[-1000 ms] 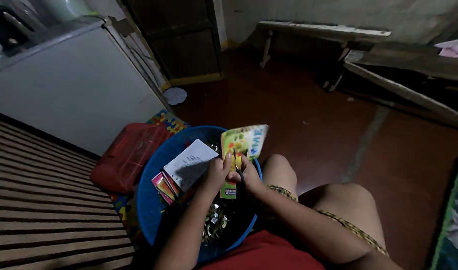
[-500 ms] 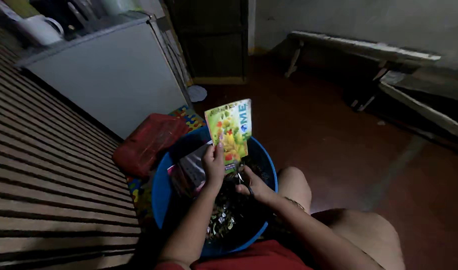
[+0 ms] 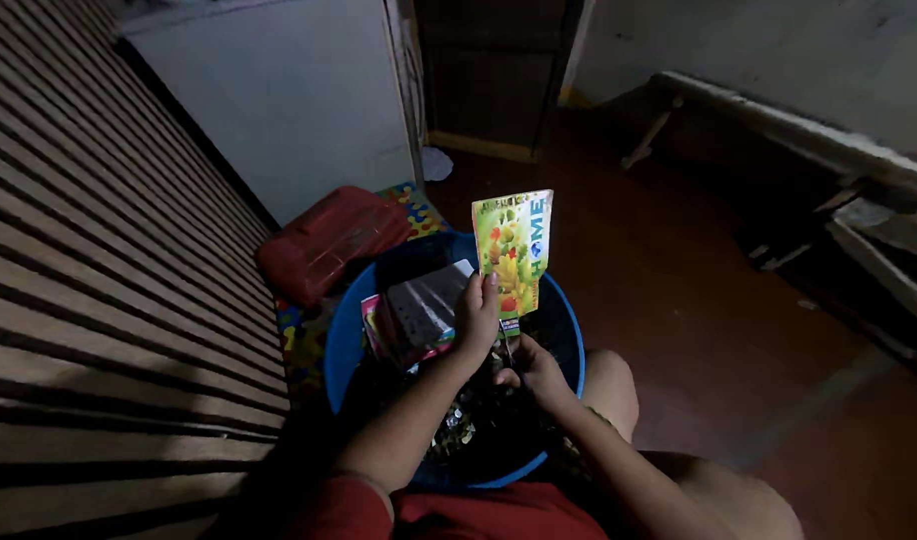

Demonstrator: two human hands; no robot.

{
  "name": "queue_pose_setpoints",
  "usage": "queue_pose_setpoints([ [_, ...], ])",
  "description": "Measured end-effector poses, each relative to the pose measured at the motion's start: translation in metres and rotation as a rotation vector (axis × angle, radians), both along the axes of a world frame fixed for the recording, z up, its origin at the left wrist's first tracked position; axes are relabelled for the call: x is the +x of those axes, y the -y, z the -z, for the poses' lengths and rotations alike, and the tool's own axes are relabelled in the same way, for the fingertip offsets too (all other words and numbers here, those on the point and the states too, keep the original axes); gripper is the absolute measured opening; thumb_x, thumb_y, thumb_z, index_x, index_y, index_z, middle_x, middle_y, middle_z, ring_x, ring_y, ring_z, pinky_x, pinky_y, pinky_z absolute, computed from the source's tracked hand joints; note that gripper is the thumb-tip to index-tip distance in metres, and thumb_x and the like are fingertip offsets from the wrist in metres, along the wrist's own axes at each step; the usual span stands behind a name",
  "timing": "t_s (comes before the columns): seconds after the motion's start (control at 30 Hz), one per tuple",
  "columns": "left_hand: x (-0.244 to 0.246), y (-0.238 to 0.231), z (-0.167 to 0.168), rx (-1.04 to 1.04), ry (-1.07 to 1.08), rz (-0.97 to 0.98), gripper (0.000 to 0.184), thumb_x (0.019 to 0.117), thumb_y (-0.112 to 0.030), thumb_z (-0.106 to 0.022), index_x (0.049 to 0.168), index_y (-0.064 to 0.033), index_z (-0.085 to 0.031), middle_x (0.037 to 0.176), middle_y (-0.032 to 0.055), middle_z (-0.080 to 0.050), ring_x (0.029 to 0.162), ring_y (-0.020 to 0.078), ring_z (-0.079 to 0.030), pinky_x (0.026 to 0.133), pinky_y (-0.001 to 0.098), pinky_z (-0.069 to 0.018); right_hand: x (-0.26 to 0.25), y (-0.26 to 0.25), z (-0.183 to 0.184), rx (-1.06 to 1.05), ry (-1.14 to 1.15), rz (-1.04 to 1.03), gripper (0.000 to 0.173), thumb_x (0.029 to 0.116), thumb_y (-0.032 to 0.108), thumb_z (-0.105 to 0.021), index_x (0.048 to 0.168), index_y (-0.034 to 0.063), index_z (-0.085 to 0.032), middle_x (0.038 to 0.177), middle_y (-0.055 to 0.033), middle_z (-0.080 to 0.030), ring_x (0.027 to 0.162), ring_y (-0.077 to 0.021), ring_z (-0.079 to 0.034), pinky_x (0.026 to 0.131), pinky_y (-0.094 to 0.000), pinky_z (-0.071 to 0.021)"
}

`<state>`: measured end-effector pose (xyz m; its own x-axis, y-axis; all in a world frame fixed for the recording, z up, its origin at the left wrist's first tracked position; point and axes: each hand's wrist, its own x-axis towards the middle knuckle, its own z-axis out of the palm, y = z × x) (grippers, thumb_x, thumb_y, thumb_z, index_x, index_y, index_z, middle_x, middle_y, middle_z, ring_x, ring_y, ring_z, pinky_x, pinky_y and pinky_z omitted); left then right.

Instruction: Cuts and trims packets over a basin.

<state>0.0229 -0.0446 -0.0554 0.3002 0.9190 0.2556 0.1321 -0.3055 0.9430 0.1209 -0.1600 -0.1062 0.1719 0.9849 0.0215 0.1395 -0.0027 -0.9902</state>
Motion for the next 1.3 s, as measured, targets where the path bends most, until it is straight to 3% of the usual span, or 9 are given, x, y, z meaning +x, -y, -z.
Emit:
queue_pose_setpoints([
  [0.17, 0.004, 0.01, 0.004, 0.034, -0.084, 0.113, 0.04, 0.1106, -0.027, -0.041, 0.118, 0.0061, -0.062, 0.1, 0.0171, -0.068, 0.097, 0.0213, -0.068, 0.091, 0.0408, -0.0548, -0.002, -0.002, 0.003, 0.03, -0.034, 0.006, 0.11, 0.0635, 0.077, -0.079, 0.136, 0.0001, -0.048, 0.099, 0.0032, -0.07, 0.087, -0.002, -0.067, 0.08, -0.0236, -0.0584],
  [0.4, 0.005, 0.01, 0.004, 0.067, -0.151, 0.149, 0.04, 0.1111, -0.025, -0.039, 0.122, 0.0062, -0.061, 0.106, 0.0199, -0.068, 0.104, 0.0255, -0.067, 0.096, 0.0437, -0.0534, 0.001, -0.001, 0.002, 0.062, -0.107, 0.138, 0.078, 0.0668, 0.059, -0.088, 0.116, 0.0055, -0.06, 0.087, 0.0047, -0.069, 0.075, -0.003, -0.065, 0.069, -0.0229, -0.0572],
  [0.5, 0.006, 0.009, 0.005, 0.032, -0.071, 0.191, 0.039, 0.1107, -0.023, -0.04, 0.135, 0.0047, -0.055, 0.117, 0.0199, -0.066, 0.112, 0.0238, -0.066, 0.101, 0.0421, -0.0528, 0.003, -0.003, 0.003, 0.071, -0.149, 0.156, 0.075, 0.0685, 0.055, -0.088, 0.117, 0.005, -0.058, 0.086, 0.004, -0.068, 0.072, -0.0035, -0.064, 0.066, -0.0227, -0.0564],
  [0.63, 0.004, 0.007, 0.001, -0.014, -0.011, 0.115, 0.028, 0.1087, -0.021, -0.047, 0.114, 0.0028, -0.06, 0.093, 0.012, -0.063, 0.084, 0.0169, -0.063, 0.08, 0.0358, -0.0542, 0.002, -0.001, 0.001, 0.091, -0.105, 0.188, 0.066, 0.0723, 0.041, -0.089, 0.117, 0.0047, -0.056, 0.083, 0.0062, -0.066, 0.07, 0.0002, -0.063, 0.066, -0.0187, -0.0548],
  [0.73, 0.003, 0.009, -0.001, -0.016, -0.062, 0.133, 0.031, 0.1091, -0.024, -0.046, 0.11, 0.0024, -0.062, 0.088, 0.0103, -0.062, 0.082, 0.0155, -0.062, 0.078, 0.0346, -0.0535, 0.002, 0.001, -0.001, 0.082, 0.045, 0.214, 0.068, 0.0735, 0.041, -0.089, 0.12, 0.0021, -0.057, 0.083, 0.0063, -0.065, 0.07, 0.0019, -0.061, 0.067, -0.0178, -0.0534],
  [0.87, 0.004, 0.015, 0.001, 0.05, -0.08, 0.12, 0.037, 0.1101, -0.022, -0.042, 0.115, 0.0063, -0.064, 0.098, 0.0156, -0.069, 0.095, 0.018, -0.067, 0.09, 0.0372, -0.0544, 0.0, 0.002, -0.002, 0.073, 0.097, 0.17, 0.08, 0.0739, 0.051, -0.086, 0.127, -0.0005, -0.056, 0.087, 0.0044, -0.067, 0.075, 0.0008, -0.063, 0.072, -0.0198, -0.0548],
  [1.03, 0.004, 0.015, 0.009, 0.144, -0.14, 0.178, 0.039, 0.1098, -0.022, -0.041, 0.105, 0.0081, -0.066, 0.087, 0.014, -0.067, 0.086, 0.0161, -0.066, 0.083, 0.0342, -0.0545, 0.002, 0.003, 0.0, 0.11, -0.008, 0.072, 0.107, 0.067, 0.07, -0.081, 0.136, -0.0043, -0.047, 0.101, 0.0016, -0.069, 0.087, -0.0012, -0.066, 0.082, -0.0236, -0.0577],
  [1.17, 0.007, 0.018, 0.016, 0.368, -0.077, 0.13, 0.038, 0.107, -0.017, -0.043, 0.1, 0.0122, -0.067, 0.079, 0.0151, -0.068, 0.076, 0.0144, -0.067, 0.076, 0.0308, -0.0559, 0.005, 0.002, -0.002, 0.129, -0.022, 0.11, 0.108, 0.0677, 0.069, -0.082, 0.138, -0.0054, -0.047, 0.112, -0.0022, -0.069, 0.097, -0.0015, -0.066, 0.088, -0.0236, -0.0569],
  [1.3, 0.007, 0.018, 0.019, 0.371, -0.13, 0.145, 0.047, 0.1084, -0.023, -0.04, 0.088, 0.0103, -0.066, 0.071, 0.0122, -0.062, 0.069, 0.0133, -0.061, 0.069, 0.0294, -0.0527, 0.006, 0.001, 0.002, 0.125, -0.052, 0.139, 0.101, 0.0665, 0.066, -0.085, 0.132, -0.0024, -0.051, 0.108, -0.0021, -0.071, 0.095, -0.0037, -0.068, 0.086, -0.0258, -0.0584],
])
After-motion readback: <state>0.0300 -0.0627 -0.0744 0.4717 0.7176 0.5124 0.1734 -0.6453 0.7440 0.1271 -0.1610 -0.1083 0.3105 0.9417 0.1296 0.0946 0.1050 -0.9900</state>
